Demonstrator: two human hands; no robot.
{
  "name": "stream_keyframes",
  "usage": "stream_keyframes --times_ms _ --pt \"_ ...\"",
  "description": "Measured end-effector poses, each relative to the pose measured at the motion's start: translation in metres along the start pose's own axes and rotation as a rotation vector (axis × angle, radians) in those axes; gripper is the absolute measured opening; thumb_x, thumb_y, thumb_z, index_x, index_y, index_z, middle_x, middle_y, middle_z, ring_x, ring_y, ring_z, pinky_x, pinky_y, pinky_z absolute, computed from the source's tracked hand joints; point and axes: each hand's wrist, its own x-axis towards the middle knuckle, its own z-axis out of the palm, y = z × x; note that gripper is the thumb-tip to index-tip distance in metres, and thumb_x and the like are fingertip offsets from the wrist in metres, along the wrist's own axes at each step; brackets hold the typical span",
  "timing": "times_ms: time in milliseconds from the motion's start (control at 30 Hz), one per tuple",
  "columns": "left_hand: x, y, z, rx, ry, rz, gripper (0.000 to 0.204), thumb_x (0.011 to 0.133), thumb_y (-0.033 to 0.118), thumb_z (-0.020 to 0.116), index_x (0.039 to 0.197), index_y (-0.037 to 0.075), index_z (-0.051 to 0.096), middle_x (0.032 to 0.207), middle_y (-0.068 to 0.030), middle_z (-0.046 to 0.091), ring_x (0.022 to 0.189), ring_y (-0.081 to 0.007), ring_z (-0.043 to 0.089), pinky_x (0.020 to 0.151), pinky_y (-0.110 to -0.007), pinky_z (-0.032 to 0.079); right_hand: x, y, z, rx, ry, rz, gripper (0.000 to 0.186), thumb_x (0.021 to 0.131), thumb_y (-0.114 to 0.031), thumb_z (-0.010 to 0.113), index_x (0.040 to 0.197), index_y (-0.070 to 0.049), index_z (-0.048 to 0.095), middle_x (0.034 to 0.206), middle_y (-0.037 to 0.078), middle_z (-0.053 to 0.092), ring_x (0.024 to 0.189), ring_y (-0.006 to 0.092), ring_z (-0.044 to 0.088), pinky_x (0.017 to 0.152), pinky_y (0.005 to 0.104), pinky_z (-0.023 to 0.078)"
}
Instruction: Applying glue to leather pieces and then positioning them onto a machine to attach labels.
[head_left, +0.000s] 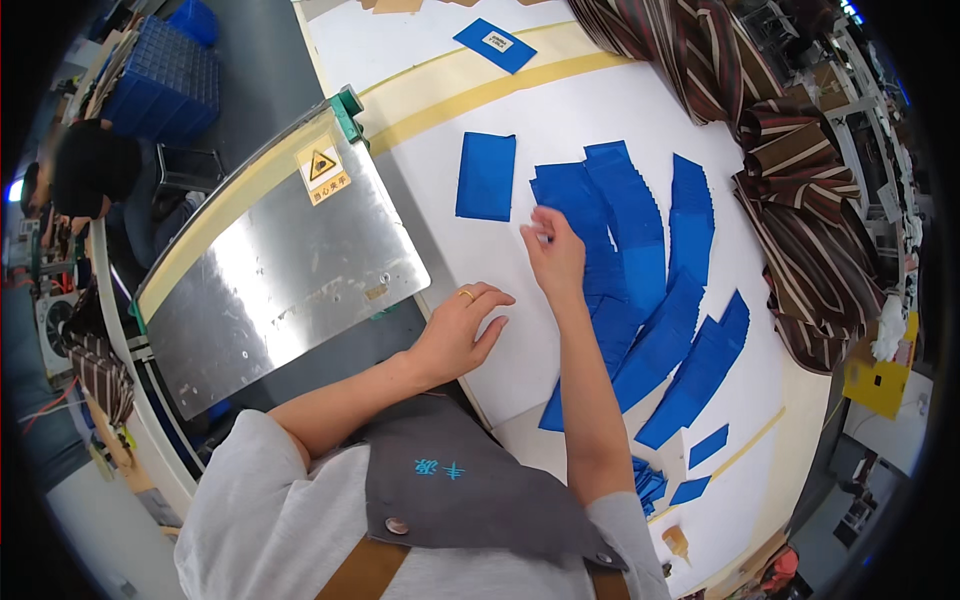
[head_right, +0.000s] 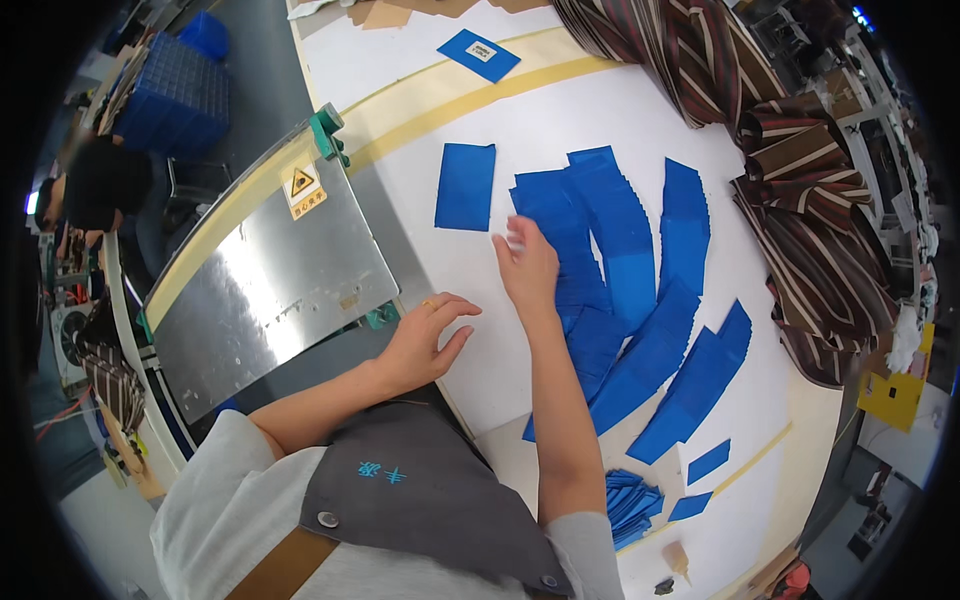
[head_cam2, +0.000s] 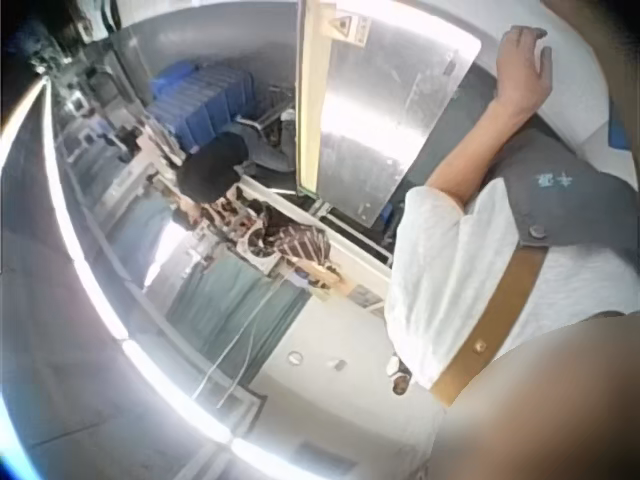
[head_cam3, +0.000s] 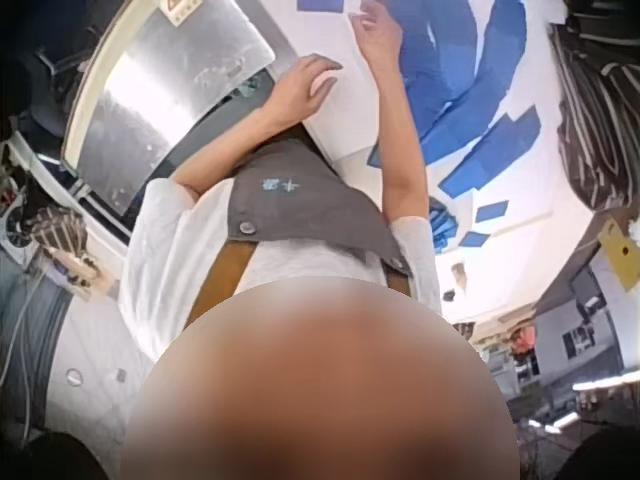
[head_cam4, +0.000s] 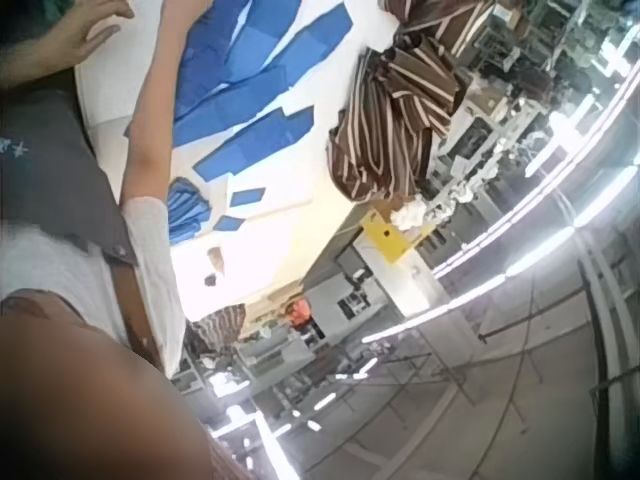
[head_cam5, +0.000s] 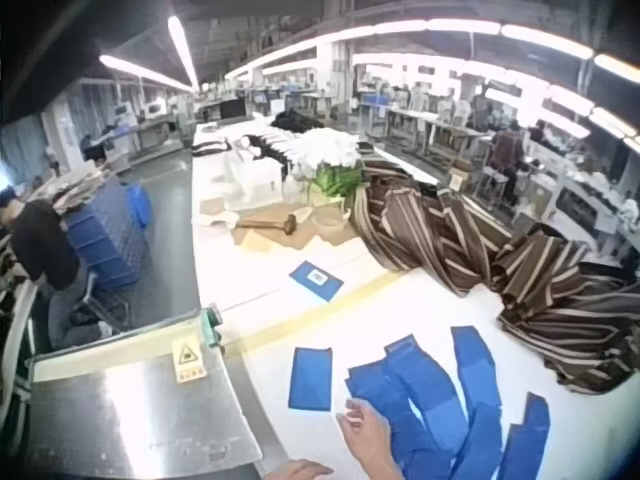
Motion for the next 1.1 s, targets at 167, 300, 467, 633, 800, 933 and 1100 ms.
stream_keyframes --times_ms 167,300,467,633,800,933,1100 --pt "0.024 0.009 -0.05 0.023 0.028 0.05 0.026 0.086 0.001 0.067 0.111 0.004 0.065 0.11 -0.0129 0.064 0.101 -0.0331 0.062 0.086 -0.04 0.05 0.08 0.006 0.064 -0.36 0.138 -0.101 0.057 0.085 -0.014 0.076 0.133 -0.001 0.05 0.125 0.02 0.059 0.112 0.0369 0.059 0.091 0.0419 0.052" --pt "0.031 0.0 -0.072 0.057 0.043 0.036 0.028 0.084 -0.002 0.068 0.111 0.004 0.066 0.11 -0.0123 0.064 0.1 -0.0322 0.063 0.086 -0.039 0.05 0.097 -0.011 0.068 -0.406 0.136 -0.048 0.06 0.083 -0.014 0.077 0.134 -0.001 0.048 0.124 0.02 0.056 0.115 0.0391 0.055 0.097 0.0436 0.048" --pt "0.054 0.005 -0.081 -0.026 -0.075 0.059 0.025 0.085 -0.001 0.068 0.11 0.004 0.067 0.106 -0.0128 0.066 0.097 -0.0293 0.064 0.086 -0.036 0.05 0.066 -0.002 0.051 -0.276 0.167 -0.219 0.057 0.08 -0.011 0.077 0.131 -0.003 0.054 0.116 0.017 0.057 0.104 0.0342 0.059 0.09 0.0418 0.049" --pt "0.061 0.026 -0.054 -0.327 -0.425 -0.15 0.022 0.087 0.001 0.066 0.108 0.001 0.069 0.098 -0.0141 0.069 0.092 -0.0257 0.067 0.089 -0.034 0.049 -0.07 -0.019 -0.027 -0.354 0.343 -0.151 0.062 0.079 -0.01 0.078 0.135 -0.003 0.053 0.133 0.016 0.056 0.126 0.0343 0.05 0.106 0.0444 0.04" --pt "0.055 0.0 0.067 -0.064 -0.375 0.271 0.046 0.085 0.008 0.073 0.128 0.002 0.059 0.125 -0.015 0.063 0.116 -0.0326 0.06 0.099 -0.042 0.047 -0.156 0.038 -0.102 -0.352 0.475 0.389 0.081 0.077 -0.024 0.085 0.143 0.001 0.046 0.133 0.022 0.057 0.125 0.0372 0.052 0.105 0.0431 0.043" --pt "0.047 -0.012 0.118 0.173 -0.323 0.364 0.065 0.084 0.011 0.074 0.142 0.001 0.046 0.143 -0.016 0.05 0.133 -0.0386 0.045 0.109 -0.046 0.039 -0.148 0.054 -0.113 -0.375 0.35 0.383 0.078 0.078 -0.026 0.085 0.141 0.002 0.048 0.127 0.022 0.061 0.117 0.0355 0.058 0.1 0.0421 0.047" --pt "0.041 -0.012 0.135 0.301 -0.265 0.347 0.06 0.085 0.005 0.067 0.14 -0.004 0.046 0.145 -0.0168 0.046 0.138 -0.0399 0.041 0.112 -0.046 0.036 -0.156 0.066 -0.123 -0.232 0.4 0.297 0.049 0.08 -0.02 0.081 0.124 -0.005 0.066 0.118 0.013 0.065 0.102 0.0312 0.063 0.09 0.0385 0.051"
